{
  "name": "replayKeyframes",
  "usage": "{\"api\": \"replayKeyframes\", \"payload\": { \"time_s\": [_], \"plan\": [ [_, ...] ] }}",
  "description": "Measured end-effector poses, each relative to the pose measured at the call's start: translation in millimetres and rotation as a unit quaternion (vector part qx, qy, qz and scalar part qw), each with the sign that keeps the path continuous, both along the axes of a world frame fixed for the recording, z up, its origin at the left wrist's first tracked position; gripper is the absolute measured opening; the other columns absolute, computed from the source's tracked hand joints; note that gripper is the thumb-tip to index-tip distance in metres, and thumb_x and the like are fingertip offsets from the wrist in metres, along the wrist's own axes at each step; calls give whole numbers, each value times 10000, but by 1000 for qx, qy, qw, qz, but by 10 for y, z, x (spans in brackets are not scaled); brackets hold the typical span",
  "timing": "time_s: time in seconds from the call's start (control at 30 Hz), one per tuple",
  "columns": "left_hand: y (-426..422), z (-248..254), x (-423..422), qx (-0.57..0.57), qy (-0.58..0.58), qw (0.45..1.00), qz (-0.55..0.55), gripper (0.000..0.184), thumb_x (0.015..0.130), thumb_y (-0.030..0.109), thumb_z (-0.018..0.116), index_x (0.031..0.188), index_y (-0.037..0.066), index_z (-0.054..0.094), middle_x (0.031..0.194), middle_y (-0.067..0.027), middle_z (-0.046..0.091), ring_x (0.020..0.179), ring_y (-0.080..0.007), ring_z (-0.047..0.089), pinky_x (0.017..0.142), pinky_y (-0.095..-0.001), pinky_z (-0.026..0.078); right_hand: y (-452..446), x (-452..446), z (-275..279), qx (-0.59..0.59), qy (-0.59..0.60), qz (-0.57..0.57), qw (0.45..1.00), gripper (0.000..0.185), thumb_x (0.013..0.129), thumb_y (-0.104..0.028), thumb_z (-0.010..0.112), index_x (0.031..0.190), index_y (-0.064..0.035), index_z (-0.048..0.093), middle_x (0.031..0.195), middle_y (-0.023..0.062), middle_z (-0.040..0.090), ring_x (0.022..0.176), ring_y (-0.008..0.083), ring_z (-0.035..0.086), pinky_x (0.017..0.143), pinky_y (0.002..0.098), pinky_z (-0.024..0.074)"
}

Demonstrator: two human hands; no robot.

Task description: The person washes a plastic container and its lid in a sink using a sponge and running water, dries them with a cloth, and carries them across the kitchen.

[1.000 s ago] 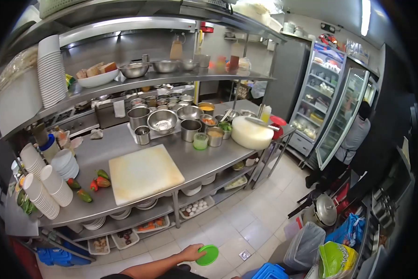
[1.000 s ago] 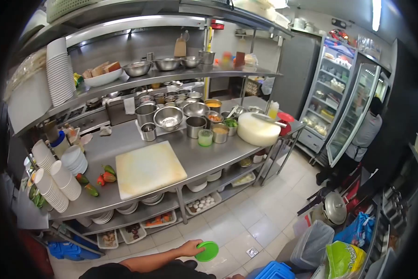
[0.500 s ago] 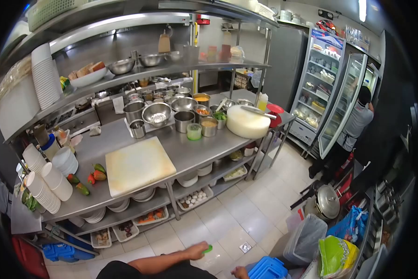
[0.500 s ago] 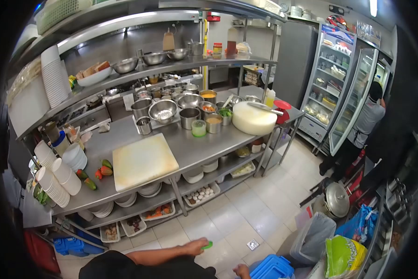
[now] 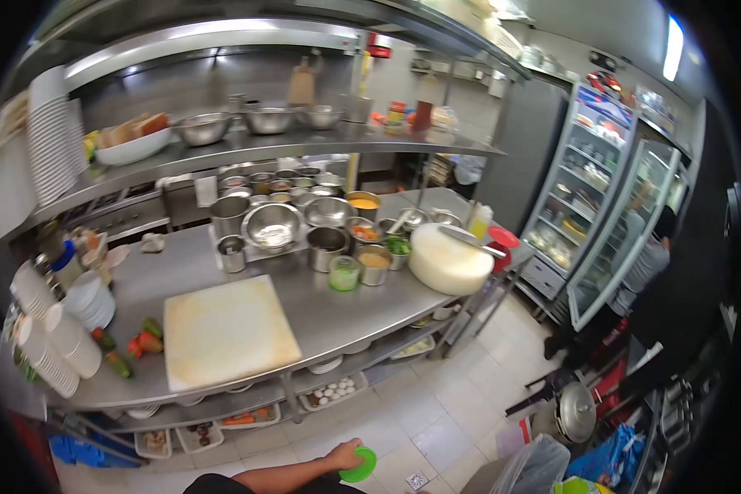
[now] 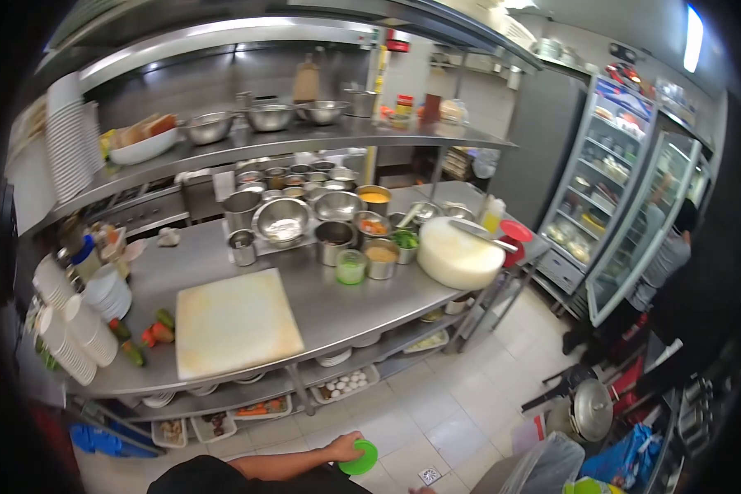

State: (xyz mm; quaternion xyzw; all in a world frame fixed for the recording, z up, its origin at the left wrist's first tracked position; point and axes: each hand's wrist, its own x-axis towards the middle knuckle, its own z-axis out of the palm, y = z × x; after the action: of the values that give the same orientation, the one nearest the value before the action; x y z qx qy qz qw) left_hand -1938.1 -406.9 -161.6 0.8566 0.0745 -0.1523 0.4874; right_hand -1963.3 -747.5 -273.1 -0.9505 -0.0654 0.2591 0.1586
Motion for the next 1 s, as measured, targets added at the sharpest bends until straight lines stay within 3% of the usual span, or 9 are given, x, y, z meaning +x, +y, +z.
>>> {"api": "replayKeyframes", "payload": {
  "time_s": [0.07, 0.1, 0.17, 0.27, 0.33, 0.4, 0.6, 0.67, 1.0],
  "plan": [
    [93, 65, 280, 8, -18, 1000, -21, 380, 737, 285, 649, 1032, 69, 545, 908, -192, 649, 861, -336, 641, 760, -418, 502, 1, 505, 181, 33, -58, -50, 997, 553, 849, -525, 519, 889, 15, 633, 925, 269, 628, 940, 418, 582, 804, 475, 468],
    [137, 68, 388, 10, -29, 999, -25, 383, 735, 294, 653, 1027, 70, 547, 914, -192, 649, 868, -335, 641, 763, -417, 502, 94, 731, 158, -23, -82, -190, 978, 368, 769, -423, 651, 834, -61, 662, 872, 153, 667, 876, 359, 628, 759, 431, 499],
    [210, 160, 605, 11, -44, 998, -35, 387, 733, 304, 656, 1023, 71, 550, 919, -192, 648, 876, -333, 640, 765, -416, 501, 372, 1003, 930, -77, -113, -188, 973, 396, 776, -445, 651, 830, -53, 636, 876, 159, 669, 871, 361, 630, 756, 454, 494],
    [312, 344, 802, 27, -42, 999, -9, 415, 731, 320, 660, 1041, 63, 556, 958, -202, 640, 898, -338, 633, 777, -414, 499, 506, 1310, 1063, 23, -124, -246, 961, 379, 771, -440, 663, 842, -68, 633, 866, 146, 673, 863, 359, 633, 742, 462, 493],
    [366, 294, 923, 36, -66, 997, 2, 464, 723, 328, 666, 1077, 48, 554, 1001, -210, 627, 922, -346, 623, 797, -413, 496, 670, 1447, 1064, -66, -131, -181, 973, 309, 773, -358, 690, 819, -61, 621, 833, 125, 662, 833, 322, 629, 732, 426, 486],
    [415, 213, 1136, 33, -98, 995, 1, 479, 723, 329, 667, 1087, 40, 553, 1017, -212, 622, 938, -347, 619, 809, -411, 493, 615, 1530, 876, 37, -129, -99, 986, 500, 833, -455, 584, 976, 22, 629, 964, 267, 628, 933, 419, 587, 815, 460, 470],
    [523, 649, 1180, -110, -183, 971, 105, 389, 719, 171, 605, 1063, 20, 506, 968, -193, 593, 895, -322, 596, 778, -404, 471, 616, 1745, 503, 68, -8, 98, 993, 296, 815, -297, 636, 824, -3, 600, 873, 250, 627, 884, 429, 584, 755, 478, 470],
    [598, 841, 1189, -127, -197, 963, 133, 368, 759, 157, 590, 1099, 49, 498, 945, -150, 596, 890, -256, 606, 766, -361, 480, 621, 1829, 432, 56, 33, 137, 988, 293, 816, -294, 635, 821, -3, 598, 870, 250, 626, 881, 430, 582, 752, 479, 469],
    [488, 921, 953, -126, -156, 952, 232, 322, 776, 157, 582, 1064, 25, 521, 984, -166, 604, 919, -251, 606, 781, -355, 475, 667, 2443, 463, 76, 52, 210, 973, 279, 817, -278, 630, 803, -3, 587, 854, 252, 620, 867, 437, 576, 740, 487, 464]
  ]
}}
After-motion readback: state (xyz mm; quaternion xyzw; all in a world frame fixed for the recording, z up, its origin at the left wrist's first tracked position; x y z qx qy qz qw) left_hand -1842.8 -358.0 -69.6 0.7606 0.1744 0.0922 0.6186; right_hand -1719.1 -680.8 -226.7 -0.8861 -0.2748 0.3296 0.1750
